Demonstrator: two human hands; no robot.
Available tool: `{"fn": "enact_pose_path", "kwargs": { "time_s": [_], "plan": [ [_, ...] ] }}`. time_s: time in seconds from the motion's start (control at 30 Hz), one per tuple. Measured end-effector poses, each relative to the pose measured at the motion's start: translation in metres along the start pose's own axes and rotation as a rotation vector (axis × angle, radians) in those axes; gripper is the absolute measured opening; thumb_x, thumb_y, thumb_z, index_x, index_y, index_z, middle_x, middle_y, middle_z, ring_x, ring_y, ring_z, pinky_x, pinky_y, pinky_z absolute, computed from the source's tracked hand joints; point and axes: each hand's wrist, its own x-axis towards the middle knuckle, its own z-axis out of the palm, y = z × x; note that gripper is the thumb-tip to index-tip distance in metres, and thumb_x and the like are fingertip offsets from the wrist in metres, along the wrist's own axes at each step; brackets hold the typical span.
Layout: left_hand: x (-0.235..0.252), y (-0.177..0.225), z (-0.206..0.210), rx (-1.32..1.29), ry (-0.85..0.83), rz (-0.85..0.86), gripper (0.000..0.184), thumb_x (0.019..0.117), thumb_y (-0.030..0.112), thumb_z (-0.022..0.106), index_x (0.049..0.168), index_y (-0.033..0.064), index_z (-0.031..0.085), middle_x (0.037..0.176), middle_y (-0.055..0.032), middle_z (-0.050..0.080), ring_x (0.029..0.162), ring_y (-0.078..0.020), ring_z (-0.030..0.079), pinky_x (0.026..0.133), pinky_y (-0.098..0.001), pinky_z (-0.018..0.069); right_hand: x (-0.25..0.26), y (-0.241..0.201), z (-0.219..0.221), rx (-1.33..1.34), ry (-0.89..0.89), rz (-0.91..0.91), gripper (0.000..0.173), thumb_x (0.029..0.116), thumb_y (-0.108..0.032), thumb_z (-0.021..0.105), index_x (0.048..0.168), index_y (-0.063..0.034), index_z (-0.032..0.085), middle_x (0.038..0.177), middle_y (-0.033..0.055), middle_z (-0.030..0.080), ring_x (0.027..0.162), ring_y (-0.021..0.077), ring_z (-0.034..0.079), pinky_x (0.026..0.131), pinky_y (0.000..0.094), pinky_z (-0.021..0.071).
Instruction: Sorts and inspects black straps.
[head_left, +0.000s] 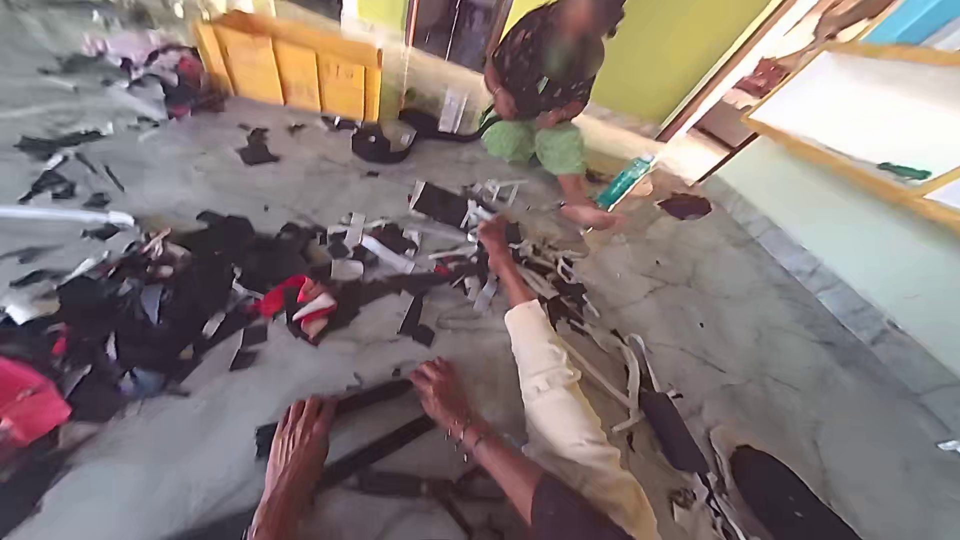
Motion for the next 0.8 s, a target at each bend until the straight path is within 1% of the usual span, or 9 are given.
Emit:
{"fn": "enact_pose_path", "kwargs": {
  "time_s": [0.17, 0.27, 0.37, 0.43, 0.53, 0.6, 0.67, 0.73, 0.8],
  "plan": [
    [-0.009, -0.008, 0.002, 0.002, -0.010, -0.006, 0.027, 0.0946, -0.008, 0.055, 0.117, -0.0058, 0.071, 0.111, -0.0341, 0.066, 0.107, -0.0562, 0.063, 0.098, -0.0674, 0.0454, 0.007, -0.001, -0.009, 0.044, -0.114, 0.008, 0.021, 0.0929, -0.008, 0.066, 0.109, -0.0009, 0.078, 0.110, 0.0221, 0.073, 0.106, 0.0450, 0.067, 0.089, 0.0615, 0.0496],
    [-0.004, -0.006, 0.000, 0.010, -0.038, -0.012, 0.024, 0.0966, 0.002, 0.060, 0.116, -0.0105, 0.068, 0.113, -0.0366, 0.065, 0.110, -0.0577, 0.062, 0.105, -0.0710, 0.0381, 0.006, 0.000, -0.007, 0.076, -0.099, 0.054, 0.022, 0.0927, -0.008, 0.067, 0.111, -0.0017, 0.078, 0.110, 0.0235, 0.072, 0.105, 0.0464, 0.066, 0.087, 0.0608, 0.0501],
    [0.007, 0.014, 0.000, 0.000, -0.109, 0.010, 0.047, 0.0945, 0.023, 0.071, 0.125, -0.0122, 0.064, 0.122, -0.0377, 0.062, 0.120, -0.0574, 0.057, 0.112, -0.0714, 0.0301, 0.001, 0.000, -0.004, 0.086, -0.070, 0.041, 0.022, 0.0903, -0.006, 0.068, 0.109, -0.0022, 0.079, 0.107, 0.0244, 0.072, 0.103, 0.0473, 0.066, 0.086, 0.0611, 0.0508],
    [0.015, 0.035, 0.011, -0.018, -0.114, 0.090, 0.054, 0.0936, 0.027, 0.072, 0.130, -0.0108, 0.062, 0.124, -0.0365, 0.063, 0.122, -0.0561, 0.057, 0.113, -0.0713, 0.0293, -0.002, 0.000, -0.004, 0.090, -0.069, 0.030, 0.022, 0.0899, -0.006, 0.068, 0.109, -0.0022, 0.079, 0.107, 0.0242, 0.072, 0.103, 0.0471, 0.066, 0.085, 0.0609, 0.0509],
    [0.023, 0.063, 0.031, -0.042, -0.094, 0.207, 0.047, 0.0946, 0.017, 0.069, 0.133, -0.0095, 0.061, 0.118, -0.0317, 0.067, 0.115, -0.0509, 0.064, 0.112, -0.0681, 0.0335, -0.002, 0.001, -0.004, 0.078, -0.070, 0.016, 0.021, 0.0916, -0.009, 0.067, 0.107, -0.0025, 0.079, 0.107, 0.0233, 0.072, 0.103, 0.0459, 0.067, 0.086, 0.0596, 0.0513],
    [0.023, 0.066, 0.034, -0.025, -0.076, 0.223, 0.033, 0.0976, 0.005, 0.059, 0.126, -0.0109, 0.064, 0.113, -0.0295, 0.070, 0.110, -0.0486, 0.067, 0.111, -0.0651, 0.0375, -0.002, 0.001, -0.004, 0.072, -0.066, 0.002, 0.020, 0.0904, -0.008, 0.068, 0.106, -0.0019, 0.079, 0.106, 0.0238, 0.072, 0.101, 0.0464, 0.067, 0.085, 0.0598, 0.0513],
    [0.023, 0.054, 0.030, 0.003, -0.099, 0.198, 0.028, 0.0971, -0.003, 0.053, 0.121, -0.0109, 0.067, 0.111, -0.0299, 0.069, 0.110, -0.0495, 0.066, 0.110, -0.0646, 0.0384, -0.002, 0.000, -0.005, 0.071, -0.067, -0.002, 0.021, 0.0894, -0.008, 0.069, 0.107, -0.0023, 0.079, 0.106, 0.0238, 0.072, 0.101, 0.0462, 0.067, 0.084, 0.0603, 0.0513],
    [0.022, 0.041, 0.024, 0.003, -0.144, 0.155, 0.028, 0.0994, -0.002, 0.051, 0.121, -0.0108, 0.066, 0.115, -0.0312, 0.068, 0.113, -0.0504, 0.065, 0.113, -0.0655, 0.0347, -0.003, 0.001, -0.005, 0.074, -0.070, 0.002, 0.021, 0.0900, -0.008, 0.069, 0.108, -0.0023, 0.079, 0.107, 0.0241, 0.072, 0.102, 0.0466, 0.067, 0.084, 0.0611, 0.0508],
    [0.020, 0.030, 0.020, 0.002, -0.136, 0.128, 0.027, 0.1010, 0.003, 0.052, 0.119, -0.0105, 0.067, 0.114, -0.0308, 0.068, 0.113, -0.0497, 0.065, 0.113, -0.0650, 0.0346, -0.003, 0.002, -0.006, 0.072, -0.076, 0.003, 0.021, 0.0911, -0.009, 0.069, 0.108, -0.0023, 0.079, 0.106, 0.0236, 0.072, 0.102, 0.0465, 0.067, 0.084, 0.0613, 0.0506]
  ]
}}
